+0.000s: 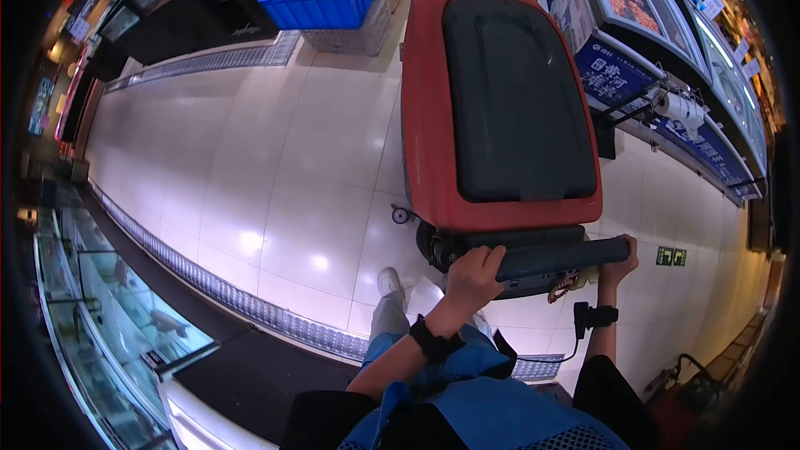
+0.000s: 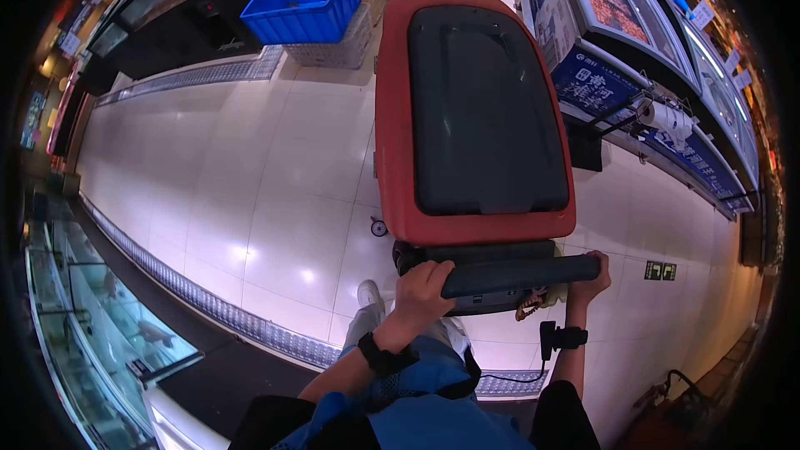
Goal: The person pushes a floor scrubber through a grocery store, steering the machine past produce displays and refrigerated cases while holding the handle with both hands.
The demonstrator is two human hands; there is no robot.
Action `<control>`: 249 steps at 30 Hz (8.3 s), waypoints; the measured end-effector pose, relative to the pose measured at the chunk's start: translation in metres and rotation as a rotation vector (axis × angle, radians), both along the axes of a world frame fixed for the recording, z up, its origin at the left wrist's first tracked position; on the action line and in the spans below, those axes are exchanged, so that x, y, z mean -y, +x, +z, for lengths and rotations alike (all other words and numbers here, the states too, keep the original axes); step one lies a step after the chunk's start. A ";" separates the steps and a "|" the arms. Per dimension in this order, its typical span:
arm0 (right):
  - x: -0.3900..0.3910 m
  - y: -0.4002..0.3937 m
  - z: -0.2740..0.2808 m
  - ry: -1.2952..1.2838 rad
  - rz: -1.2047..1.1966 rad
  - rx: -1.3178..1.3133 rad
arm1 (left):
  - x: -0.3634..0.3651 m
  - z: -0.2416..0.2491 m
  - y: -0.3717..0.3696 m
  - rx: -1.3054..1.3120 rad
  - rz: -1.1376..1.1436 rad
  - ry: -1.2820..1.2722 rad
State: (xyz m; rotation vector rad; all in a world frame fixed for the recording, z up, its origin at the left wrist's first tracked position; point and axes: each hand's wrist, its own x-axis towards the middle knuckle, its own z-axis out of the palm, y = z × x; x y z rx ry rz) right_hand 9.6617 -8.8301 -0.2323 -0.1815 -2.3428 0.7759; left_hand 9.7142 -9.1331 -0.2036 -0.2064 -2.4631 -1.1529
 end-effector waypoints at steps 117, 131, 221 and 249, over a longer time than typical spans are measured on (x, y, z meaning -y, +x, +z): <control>0.059 -1.394 -0.011 -0.030 0.303 0.286 | 0.080 -0.027 -1.409 0.119 0.093 0.057; 0.062 -1.388 -0.012 -0.018 0.313 0.229 | 0.085 -0.020 -1.403 0.136 0.052 0.059; 0.030 -1.527 -0.037 0.025 0.154 0.117 | 0.055 -0.050 -1.517 0.036 0.143 0.149; 0.054 -1.492 -0.004 0.008 0.275 0.168 | 0.044 -0.036 -1.485 0.144 0.322 0.147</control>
